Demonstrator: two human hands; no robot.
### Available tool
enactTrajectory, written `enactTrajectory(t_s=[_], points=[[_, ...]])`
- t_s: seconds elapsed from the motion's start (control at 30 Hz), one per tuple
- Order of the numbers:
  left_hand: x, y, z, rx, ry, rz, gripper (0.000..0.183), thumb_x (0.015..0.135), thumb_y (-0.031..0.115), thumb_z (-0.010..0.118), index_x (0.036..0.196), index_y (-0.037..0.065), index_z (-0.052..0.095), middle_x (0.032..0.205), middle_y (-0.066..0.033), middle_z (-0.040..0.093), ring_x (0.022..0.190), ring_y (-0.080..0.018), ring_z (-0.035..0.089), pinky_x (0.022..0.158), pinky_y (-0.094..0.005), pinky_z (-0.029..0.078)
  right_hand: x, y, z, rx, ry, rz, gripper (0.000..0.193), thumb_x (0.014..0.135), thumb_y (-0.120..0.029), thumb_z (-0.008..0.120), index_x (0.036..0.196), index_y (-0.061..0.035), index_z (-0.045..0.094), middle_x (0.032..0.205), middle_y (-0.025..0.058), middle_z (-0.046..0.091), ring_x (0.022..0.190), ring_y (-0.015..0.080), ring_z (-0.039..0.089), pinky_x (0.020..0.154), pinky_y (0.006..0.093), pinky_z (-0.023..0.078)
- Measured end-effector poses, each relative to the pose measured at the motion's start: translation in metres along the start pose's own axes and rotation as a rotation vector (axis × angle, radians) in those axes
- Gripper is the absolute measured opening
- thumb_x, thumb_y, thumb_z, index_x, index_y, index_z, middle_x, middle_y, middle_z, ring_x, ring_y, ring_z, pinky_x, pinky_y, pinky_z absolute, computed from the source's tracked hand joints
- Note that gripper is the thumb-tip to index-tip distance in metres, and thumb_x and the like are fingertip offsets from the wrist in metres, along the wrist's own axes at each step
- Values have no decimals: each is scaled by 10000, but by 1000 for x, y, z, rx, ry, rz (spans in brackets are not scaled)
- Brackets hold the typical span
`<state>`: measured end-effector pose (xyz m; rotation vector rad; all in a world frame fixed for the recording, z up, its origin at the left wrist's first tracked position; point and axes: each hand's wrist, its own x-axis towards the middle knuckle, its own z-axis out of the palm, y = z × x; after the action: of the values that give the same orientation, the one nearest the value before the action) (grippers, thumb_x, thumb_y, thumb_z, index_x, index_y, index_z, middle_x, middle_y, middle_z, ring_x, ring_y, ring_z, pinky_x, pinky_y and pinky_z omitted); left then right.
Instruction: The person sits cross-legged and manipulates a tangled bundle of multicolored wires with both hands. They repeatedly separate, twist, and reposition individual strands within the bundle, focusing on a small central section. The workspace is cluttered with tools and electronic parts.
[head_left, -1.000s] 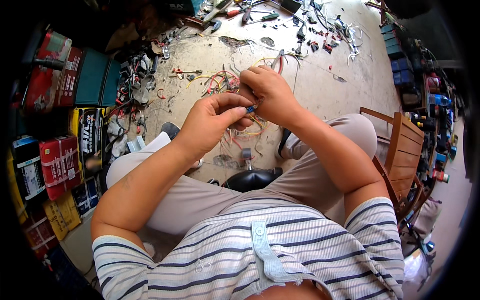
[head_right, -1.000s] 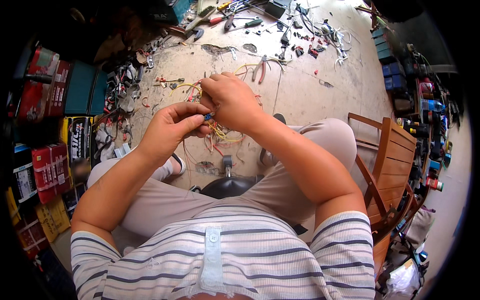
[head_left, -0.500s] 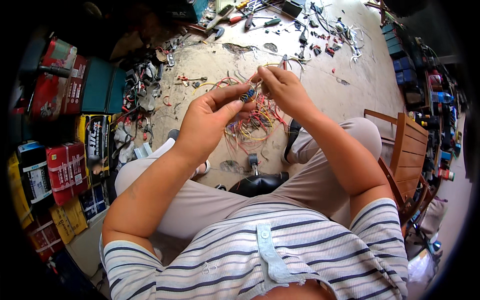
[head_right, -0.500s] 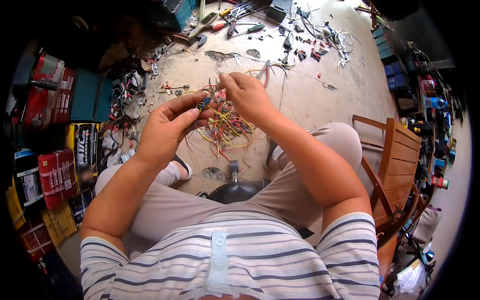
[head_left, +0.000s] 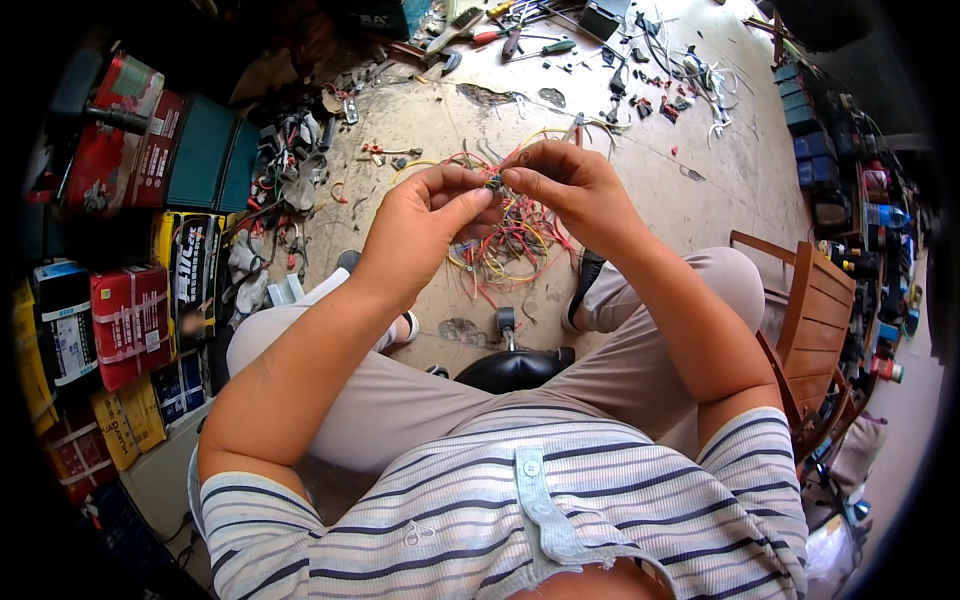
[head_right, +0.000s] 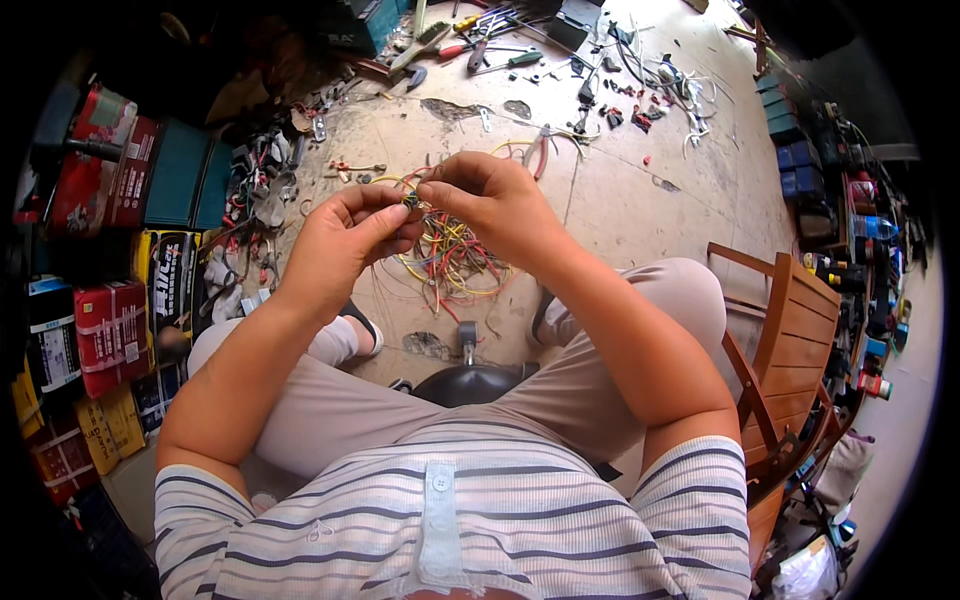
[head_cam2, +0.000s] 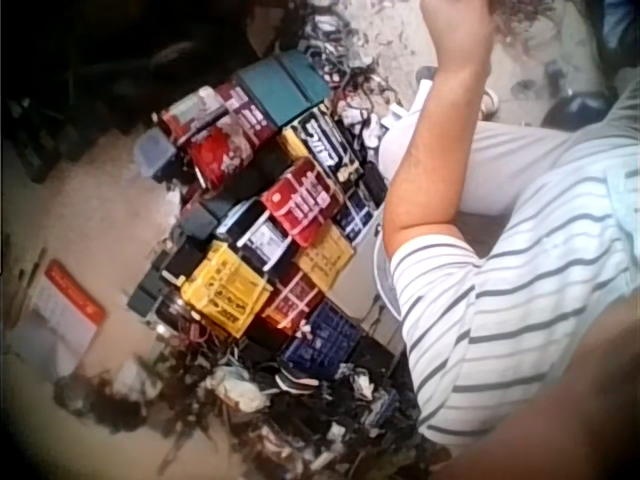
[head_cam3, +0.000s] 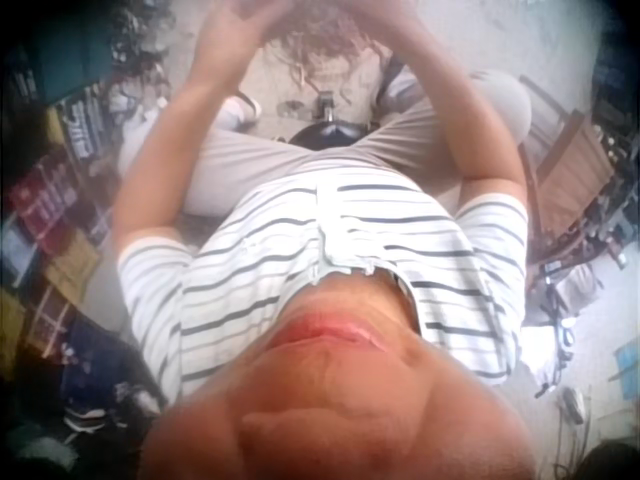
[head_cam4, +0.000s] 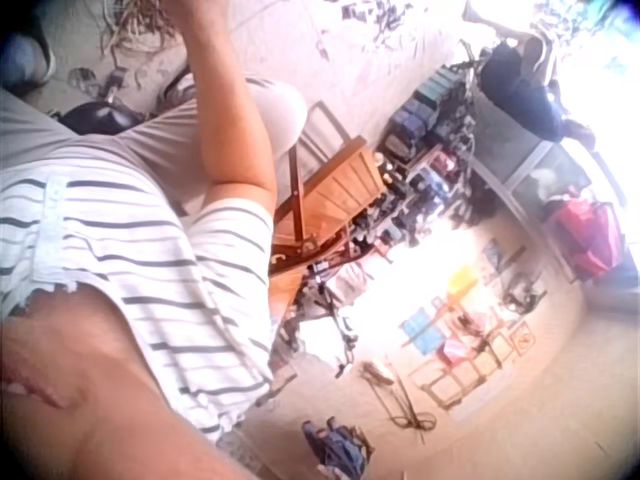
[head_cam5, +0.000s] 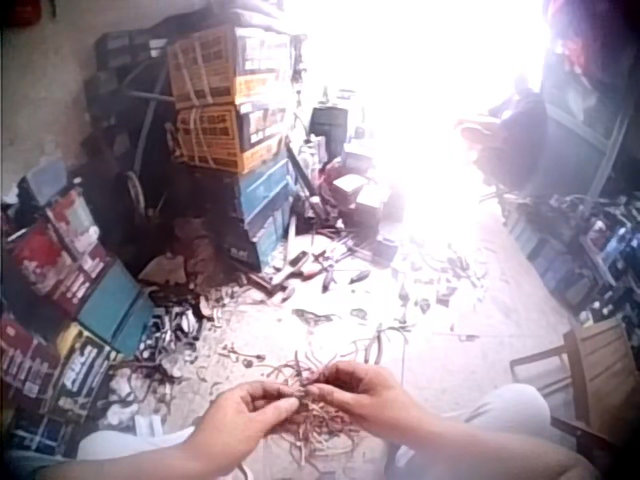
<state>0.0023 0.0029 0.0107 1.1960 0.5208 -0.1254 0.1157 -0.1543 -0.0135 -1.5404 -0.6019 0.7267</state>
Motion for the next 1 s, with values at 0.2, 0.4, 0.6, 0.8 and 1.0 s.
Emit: enactTrajectory(t_s=[0.2, 0.4, 0.6, 0.8, 1.0], points=[[-1, 1, 3, -6, 8, -1, 158, 892, 91, 577, 1018, -4, 580, 932, -103, 657, 807, -136, 642, 759, -249, 533, -4, -7, 4, 186, -53, 59, 259, 822, -154, 690, 998, 24, 622, 840, 59, 656, 802, 94, 599, 717, 246, 480], [2, -3, 0, 15, 33, 60, 155, 893, 84, 572, 1017, -9, 582, 922, -104, 658, 793, -134, 643, 747, -249, 532, -5, 1, -2, 97, -134, 101, 178, 830, -92, 672, 949, 22, 606, 862, 52, 654, 813, 84, 602, 709, 227, 484], [2, -6, -5, 53, 23, 76, 152, 894, 75, 569, 1016, -11, 590, 914, -95, 654, 781, -130, 639, 735, -244, 527, -6, 0, -1, -30, -114, -29, 147, 847, -93, 641, 936, 21, 613, 828, 31, 631, 772, 60, 566, 675, 229, 468], [-1, -2, 0, 108, -41, 82, 149, 890, 61, 574, 1021, -8, 585, 914, -87, 651, 774, -132, 640, 722, -247, 527, 1, 4, -13, 292, -202, 249, 266, 910, -228, 568, 1031, 4, 613, 879, 21, 600, 791, 74, 532, 732, 205, 434], [-5, 3, 2, 77, -55, 17, 163, 885, 60, 582, 1031, -7, 554, 901, -88, 647, 759, -138, 643, 704, -252, 532, -2, -6, -5, 542, -171, 431, 200, 879, -174, 608, 1003, -16, 619, 864, 15, 594, 745, 72, 515, 686, 216, 432]])
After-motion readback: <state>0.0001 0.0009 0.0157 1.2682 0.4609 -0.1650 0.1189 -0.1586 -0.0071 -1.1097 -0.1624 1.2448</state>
